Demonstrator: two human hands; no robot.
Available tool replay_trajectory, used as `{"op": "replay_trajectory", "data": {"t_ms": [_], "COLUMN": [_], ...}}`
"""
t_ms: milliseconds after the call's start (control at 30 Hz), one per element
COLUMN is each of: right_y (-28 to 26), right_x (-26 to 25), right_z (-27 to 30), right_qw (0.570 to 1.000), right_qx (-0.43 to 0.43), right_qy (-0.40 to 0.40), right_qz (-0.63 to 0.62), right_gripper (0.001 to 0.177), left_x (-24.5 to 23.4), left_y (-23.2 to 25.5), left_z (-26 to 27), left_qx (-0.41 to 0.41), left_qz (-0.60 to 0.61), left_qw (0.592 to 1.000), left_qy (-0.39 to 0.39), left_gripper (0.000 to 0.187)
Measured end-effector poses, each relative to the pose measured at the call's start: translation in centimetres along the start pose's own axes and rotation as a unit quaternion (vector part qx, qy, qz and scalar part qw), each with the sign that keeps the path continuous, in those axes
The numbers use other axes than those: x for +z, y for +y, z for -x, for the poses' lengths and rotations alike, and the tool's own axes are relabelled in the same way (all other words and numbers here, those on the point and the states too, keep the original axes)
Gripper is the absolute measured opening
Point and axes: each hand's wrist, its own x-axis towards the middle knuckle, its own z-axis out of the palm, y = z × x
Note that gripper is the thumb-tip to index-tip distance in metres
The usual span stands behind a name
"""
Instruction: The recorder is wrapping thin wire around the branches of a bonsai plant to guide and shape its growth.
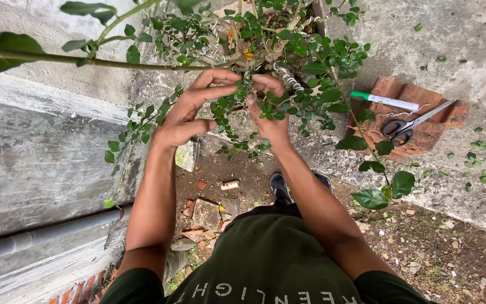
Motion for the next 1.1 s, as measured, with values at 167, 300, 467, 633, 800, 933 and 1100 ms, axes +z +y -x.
{"op": "replay_trajectory", "data": {"t_ms": [167, 300, 467, 633, 800, 933, 1100], "right_y": [0.9, 1.9, 4.7, 2.0, 2.7, 2.4, 2.0], "right_x": [-0.7, -1.7, -1.9, -0.3, -0.6, -0.3, 1.0], "right_z": [0.4, 0.7, -0.4, -2.0, -1.9, -1.4, -1.4], "right_qw": [0.995, 0.991, 0.986, 0.983, 0.991, 0.994, 0.994], "right_qx": [0.097, 0.119, 0.090, 0.062, 0.052, 0.073, 0.038], "right_qy": [0.022, 0.007, 0.022, 0.027, 0.061, 0.083, 0.090], "right_qz": [0.013, -0.062, -0.139, -0.170, -0.109, -0.018, -0.058], "right_gripper": [0.040, 0.044, 0.027, 0.026, 0.023, 0.021, 0.012], "left_x": [0.0, 0.4, 0.5, 1.0, 0.7, 0.3, 0.3], "left_y": [-0.5, -1.8, -2.3, -1.4, 0.0, 1.3, -2.9], "left_z": [0.3, 0.5, 0.8, 0.0, -0.5, -0.5, 1.2], "left_qx": [-0.007, -0.028, -0.007, -0.117, -0.060, -0.020, -0.112], "left_qz": [0.105, 0.142, 0.107, 0.031, -0.006, -0.025, -0.034], "left_qw": [0.994, 0.989, 0.994, 0.993, 0.998, 0.999, 0.992], "left_qy": [-0.009, -0.006, -0.009, 0.006, 0.007, 0.039, 0.044], "left_gripper": [0.090, 0.097, 0.091, 0.085, 0.088, 0.080, 0.058]}}
